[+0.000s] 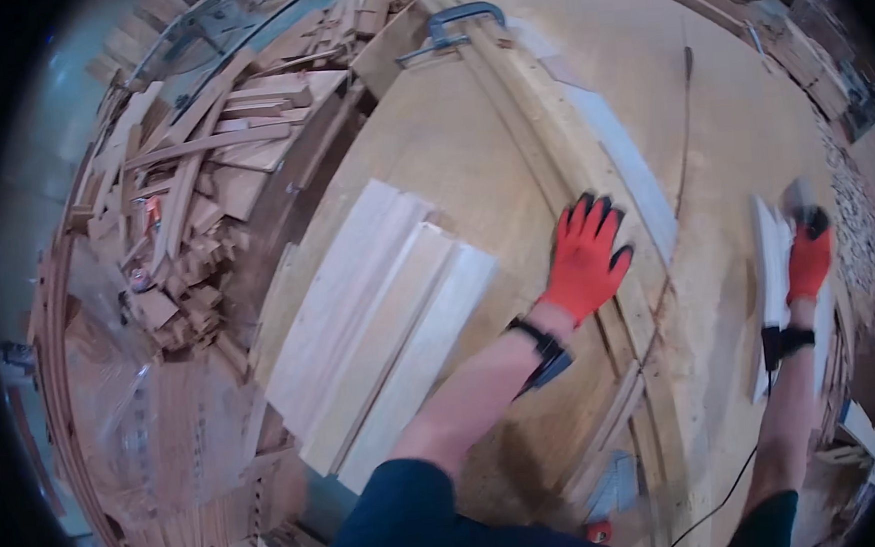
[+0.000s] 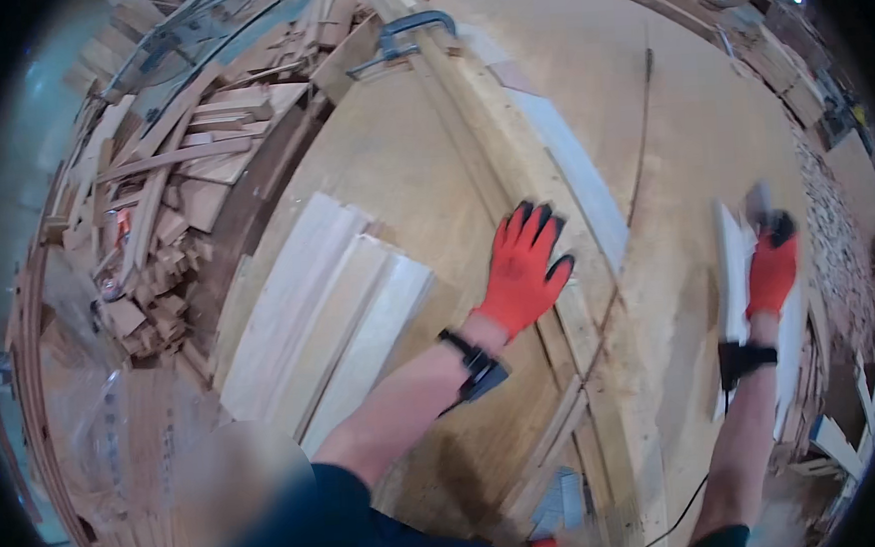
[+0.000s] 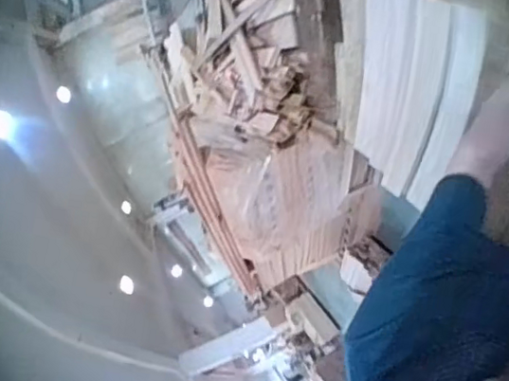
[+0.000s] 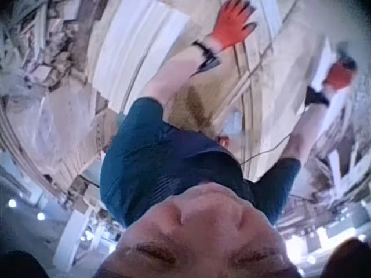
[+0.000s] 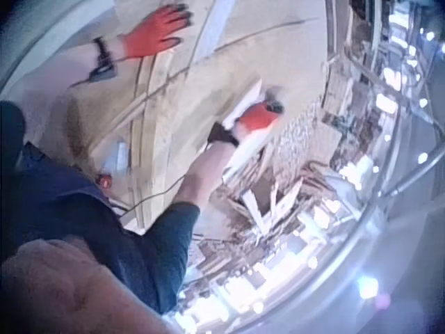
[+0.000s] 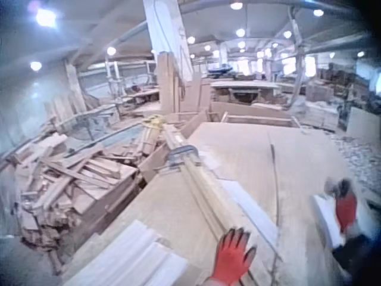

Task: The person sands multiple thin wooden planks on a workbench using a handheld power sander. They pick up each plank, sand it, and place it into a growing stack on the right side of the table. The person wears red gloves and uses a clamp to secure a guide piece on the workbench.

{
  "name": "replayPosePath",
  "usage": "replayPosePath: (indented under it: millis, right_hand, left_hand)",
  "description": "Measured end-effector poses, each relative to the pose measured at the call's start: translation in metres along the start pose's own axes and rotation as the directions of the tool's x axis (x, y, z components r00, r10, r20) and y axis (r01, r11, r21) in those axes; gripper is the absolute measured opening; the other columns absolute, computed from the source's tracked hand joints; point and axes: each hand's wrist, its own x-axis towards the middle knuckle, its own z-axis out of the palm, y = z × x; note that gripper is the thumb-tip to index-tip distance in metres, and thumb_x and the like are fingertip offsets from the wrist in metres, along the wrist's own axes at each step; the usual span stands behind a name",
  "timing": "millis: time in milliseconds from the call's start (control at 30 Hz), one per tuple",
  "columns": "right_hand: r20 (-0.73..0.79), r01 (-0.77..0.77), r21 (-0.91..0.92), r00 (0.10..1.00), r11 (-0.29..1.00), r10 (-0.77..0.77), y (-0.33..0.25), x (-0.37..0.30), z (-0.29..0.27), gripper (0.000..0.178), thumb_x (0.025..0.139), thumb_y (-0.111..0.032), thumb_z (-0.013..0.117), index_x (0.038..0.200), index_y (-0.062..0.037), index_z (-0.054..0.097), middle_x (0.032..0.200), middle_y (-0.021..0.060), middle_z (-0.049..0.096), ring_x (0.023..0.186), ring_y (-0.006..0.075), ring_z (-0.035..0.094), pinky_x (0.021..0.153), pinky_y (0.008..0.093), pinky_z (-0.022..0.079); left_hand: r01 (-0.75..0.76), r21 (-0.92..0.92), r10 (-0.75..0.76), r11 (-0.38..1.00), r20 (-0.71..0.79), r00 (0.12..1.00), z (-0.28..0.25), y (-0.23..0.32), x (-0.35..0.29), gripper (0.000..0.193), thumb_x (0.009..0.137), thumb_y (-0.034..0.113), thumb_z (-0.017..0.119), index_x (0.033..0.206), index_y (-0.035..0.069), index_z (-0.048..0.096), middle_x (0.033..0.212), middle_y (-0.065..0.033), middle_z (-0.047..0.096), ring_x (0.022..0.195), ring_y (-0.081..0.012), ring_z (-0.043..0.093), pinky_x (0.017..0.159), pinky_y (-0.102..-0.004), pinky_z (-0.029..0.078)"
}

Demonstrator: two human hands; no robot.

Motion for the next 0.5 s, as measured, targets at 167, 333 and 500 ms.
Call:
replayPosePath:
  millis: [167, 333, 500]
  right_hand:
    - [0.26, 0.308, -0.101, 0.926, 0.946, -0.274, -0.071, 0.002, 0.059, 0.06, 0.092, -0.038, 0.07, 0.14, -0.0068, 0.053, 0.133, 0.019, 0.061, 0.125, 0.0373, 0.057, 0.103, 0.0432, 0.047]
    - [0.651, 0.171, -0.024, 0.751, 0.985, -0.115, -0.146, -0.051, 0.12, 0.068, 0.088, -0.042, 0.071, 0.142, -0.0075, 0.051, 0.136, 0.0185, 0.059, 0.126, 0.0357, 0.056, 0.104, 0.0439, 0.047]
    - [0.603, 0.336, -0.023, 0.755, 0.941, -0.255, -0.132, -0.062, 0.16, 0.069, 0.087, -0.035, 0.069, 0.146, -0.0067, 0.047, 0.132, 0.0194, 0.062, 0.121, 0.0368, 0.059, 0.103, 0.0446, 0.048]
  left_hand:
    - [-0.013, 0.036, 0.002, 0.999, 0.293, 0.956, -0.034, 0.011, -0.066, 0.067, 0.087, 0.039, 0.067, 0.14, 0.002, 0.051, 0.153, -0.0215, 0.041, 0.142, -0.0444, 0.035, 0.118, -0.0586, 0.022]
    - [0.002, 0.467, -0.177, 0.884, 0.331, 0.927, -0.134, 0.013, -0.078, 0.076, 0.084, 0.046, 0.07, 0.142, 0.002, 0.05, 0.153, -0.0242, 0.04, 0.143, -0.0445, 0.033, 0.116, -0.0668, 0.017]
    - [0.331, 0.633, -0.504, 0.7, 0.109, 0.857, -0.193, -0.029, -0.105, 0.097, 0.074, 0.058, 0.075, 0.147, 0.001, 0.043, 0.157, -0.0289, 0.031, 0.146, -0.0447, 0.026, 0.115, -0.0672, 0.012]
